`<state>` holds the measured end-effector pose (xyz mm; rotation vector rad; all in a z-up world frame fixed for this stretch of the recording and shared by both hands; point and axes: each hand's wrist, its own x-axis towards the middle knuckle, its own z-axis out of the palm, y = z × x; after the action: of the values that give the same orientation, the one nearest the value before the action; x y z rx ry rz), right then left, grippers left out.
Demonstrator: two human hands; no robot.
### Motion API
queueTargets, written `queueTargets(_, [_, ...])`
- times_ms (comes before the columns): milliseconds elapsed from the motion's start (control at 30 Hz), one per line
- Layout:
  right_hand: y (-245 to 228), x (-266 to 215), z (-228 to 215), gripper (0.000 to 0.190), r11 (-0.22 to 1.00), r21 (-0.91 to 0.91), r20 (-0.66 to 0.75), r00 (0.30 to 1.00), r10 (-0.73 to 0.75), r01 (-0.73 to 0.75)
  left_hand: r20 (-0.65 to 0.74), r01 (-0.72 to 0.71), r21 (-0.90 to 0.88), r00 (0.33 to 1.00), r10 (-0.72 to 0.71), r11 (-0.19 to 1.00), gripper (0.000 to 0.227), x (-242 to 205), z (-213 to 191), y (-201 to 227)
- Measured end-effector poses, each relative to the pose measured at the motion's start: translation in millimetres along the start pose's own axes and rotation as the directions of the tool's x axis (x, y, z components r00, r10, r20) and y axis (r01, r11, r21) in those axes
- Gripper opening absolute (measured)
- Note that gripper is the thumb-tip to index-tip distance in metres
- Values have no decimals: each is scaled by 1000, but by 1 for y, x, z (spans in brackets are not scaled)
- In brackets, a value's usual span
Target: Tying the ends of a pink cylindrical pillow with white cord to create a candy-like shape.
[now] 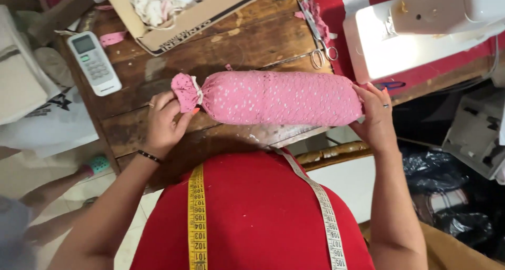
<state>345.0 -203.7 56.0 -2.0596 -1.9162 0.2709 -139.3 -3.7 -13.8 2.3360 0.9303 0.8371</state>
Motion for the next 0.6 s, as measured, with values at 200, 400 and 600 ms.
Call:
queueTargets(200, [15, -20, -3, 41, 683, 674, 120, 955, 272, -279, 27, 332, -319, 940, -341, 888, 25, 14, -54, 47])
queueTargets(400, [40, -11, 50, 25, 432, 731, 421, 848, 324, -528, 71, 623, -125, 782, -619, 772, 35, 7, -21, 11])
queueTargets(600, [15, -10, 28, 29, 404, 658, 439, 760, 480, -635, 180, 836, -349, 502, -846, 423, 45, 7, -40, 27])
